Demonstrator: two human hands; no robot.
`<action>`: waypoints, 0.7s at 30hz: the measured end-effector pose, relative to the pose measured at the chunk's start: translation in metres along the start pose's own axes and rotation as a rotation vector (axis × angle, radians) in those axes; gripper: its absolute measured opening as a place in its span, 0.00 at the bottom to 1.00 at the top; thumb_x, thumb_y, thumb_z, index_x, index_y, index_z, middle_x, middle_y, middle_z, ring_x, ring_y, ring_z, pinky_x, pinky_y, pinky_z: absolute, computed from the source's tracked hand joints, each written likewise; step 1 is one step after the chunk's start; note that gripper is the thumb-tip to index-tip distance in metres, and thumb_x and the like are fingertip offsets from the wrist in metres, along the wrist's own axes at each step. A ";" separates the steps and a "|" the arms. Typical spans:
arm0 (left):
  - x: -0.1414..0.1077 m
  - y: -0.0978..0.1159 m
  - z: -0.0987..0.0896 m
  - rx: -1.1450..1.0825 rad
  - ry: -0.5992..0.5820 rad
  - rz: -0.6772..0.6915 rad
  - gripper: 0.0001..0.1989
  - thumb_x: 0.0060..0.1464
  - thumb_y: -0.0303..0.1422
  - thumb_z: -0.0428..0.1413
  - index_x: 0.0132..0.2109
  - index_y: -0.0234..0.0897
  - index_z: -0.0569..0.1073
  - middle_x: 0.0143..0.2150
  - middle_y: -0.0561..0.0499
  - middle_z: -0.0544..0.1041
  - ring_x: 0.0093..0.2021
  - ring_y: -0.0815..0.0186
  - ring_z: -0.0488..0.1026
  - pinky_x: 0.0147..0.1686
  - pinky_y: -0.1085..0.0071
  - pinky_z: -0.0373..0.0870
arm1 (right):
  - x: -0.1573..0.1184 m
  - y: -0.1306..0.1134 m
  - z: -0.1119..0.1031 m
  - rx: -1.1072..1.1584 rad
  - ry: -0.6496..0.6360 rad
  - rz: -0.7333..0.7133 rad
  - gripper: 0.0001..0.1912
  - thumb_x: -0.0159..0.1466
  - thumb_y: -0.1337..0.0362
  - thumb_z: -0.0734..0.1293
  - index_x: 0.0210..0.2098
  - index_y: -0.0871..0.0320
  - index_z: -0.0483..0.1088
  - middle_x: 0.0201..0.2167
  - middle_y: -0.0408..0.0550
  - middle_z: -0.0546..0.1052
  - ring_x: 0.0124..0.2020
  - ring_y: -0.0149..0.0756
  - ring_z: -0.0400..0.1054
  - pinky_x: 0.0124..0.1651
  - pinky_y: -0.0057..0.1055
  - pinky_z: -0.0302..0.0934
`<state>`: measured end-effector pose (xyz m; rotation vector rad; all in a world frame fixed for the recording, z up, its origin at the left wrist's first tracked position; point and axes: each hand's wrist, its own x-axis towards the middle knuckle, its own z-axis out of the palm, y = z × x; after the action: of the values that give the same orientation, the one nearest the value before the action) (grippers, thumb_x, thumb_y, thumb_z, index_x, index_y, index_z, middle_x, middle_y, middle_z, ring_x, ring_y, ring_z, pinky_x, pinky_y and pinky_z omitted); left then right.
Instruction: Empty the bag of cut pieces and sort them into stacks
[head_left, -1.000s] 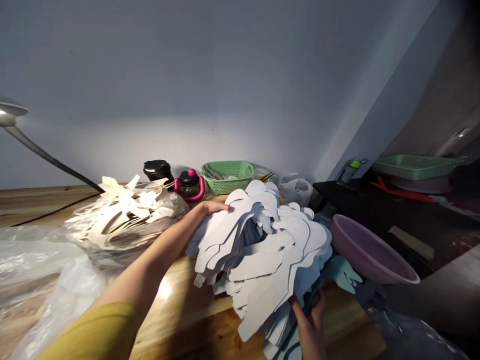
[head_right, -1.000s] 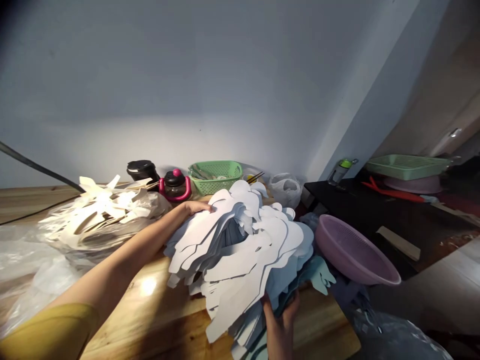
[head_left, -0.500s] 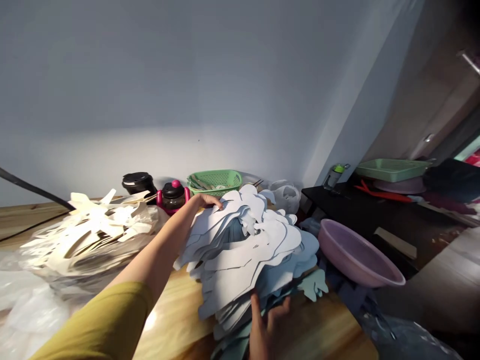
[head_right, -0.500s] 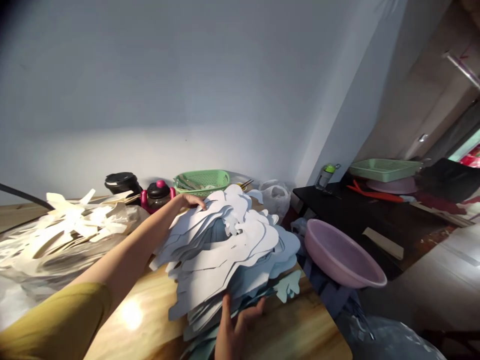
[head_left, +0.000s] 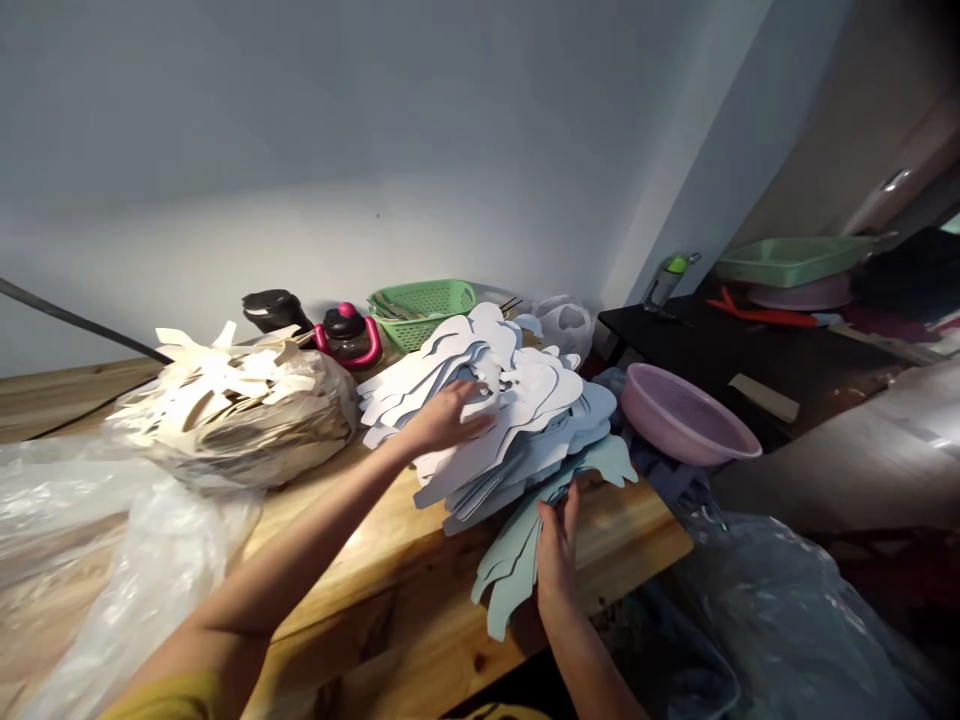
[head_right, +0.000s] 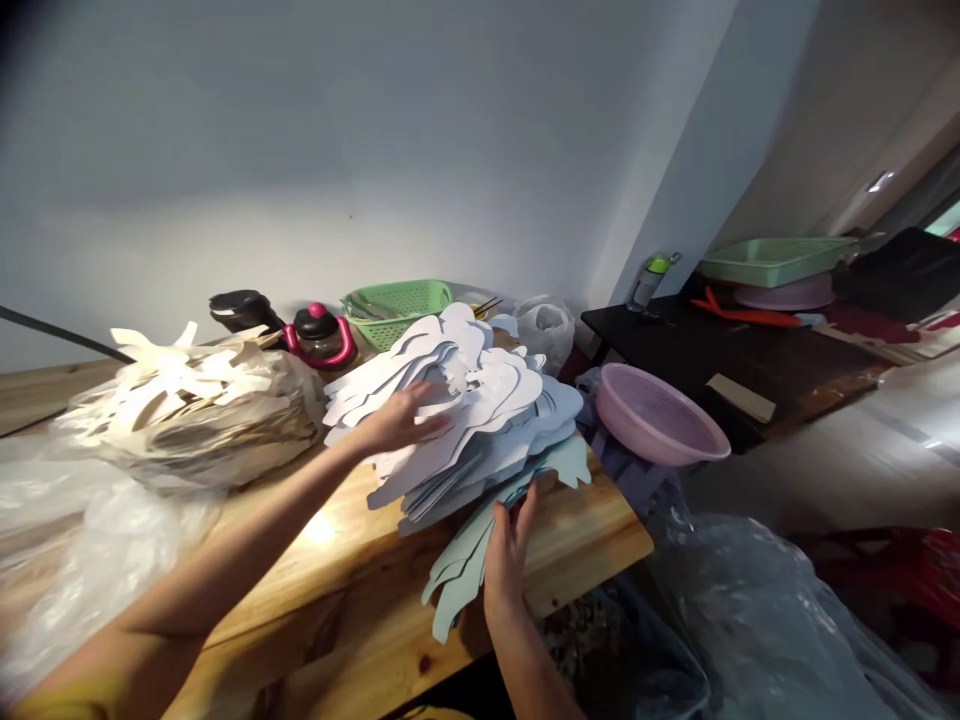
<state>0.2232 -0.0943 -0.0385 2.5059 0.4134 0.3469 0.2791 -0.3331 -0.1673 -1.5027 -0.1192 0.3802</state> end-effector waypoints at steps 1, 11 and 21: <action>-0.008 0.007 0.013 -0.007 -0.034 -0.015 0.34 0.60 0.50 0.54 0.67 0.38 0.65 0.66 0.39 0.67 0.65 0.49 0.65 0.66 0.58 0.59 | 0.001 0.001 0.000 -0.007 0.001 0.007 0.48 0.58 0.50 0.67 0.72 0.57 0.48 0.69 0.56 0.61 0.65 0.47 0.60 0.64 0.39 0.60; -0.023 0.009 0.040 -0.091 -0.005 -0.058 0.34 0.64 0.50 0.49 0.71 0.41 0.59 0.69 0.40 0.64 0.68 0.49 0.62 0.68 0.57 0.56 | -0.020 -0.045 0.006 0.074 0.098 -0.090 0.51 0.57 0.55 0.66 0.73 0.54 0.39 0.66 0.59 0.62 0.56 0.47 0.68 0.53 0.40 0.67; -0.036 0.076 0.001 -0.567 -0.099 -0.002 0.39 0.56 0.41 0.60 0.71 0.42 0.58 0.61 0.44 0.73 0.62 0.52 0.69 0.59 0.62 0.67 | 0.025 -0.121 0.085 0.398 -0.196 -0.188 0.41 0.65 0.43 0.61 0.72 0.54 0.53 0.73 0.49 0.53 0.73 0.46 0.48 0.71 0.48 0.48</action>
<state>0.2070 -0.1674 -0.0012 1.9580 0.2351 0.2880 0.2973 -0.2476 -0.0452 -1.0504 -0.3189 0.3733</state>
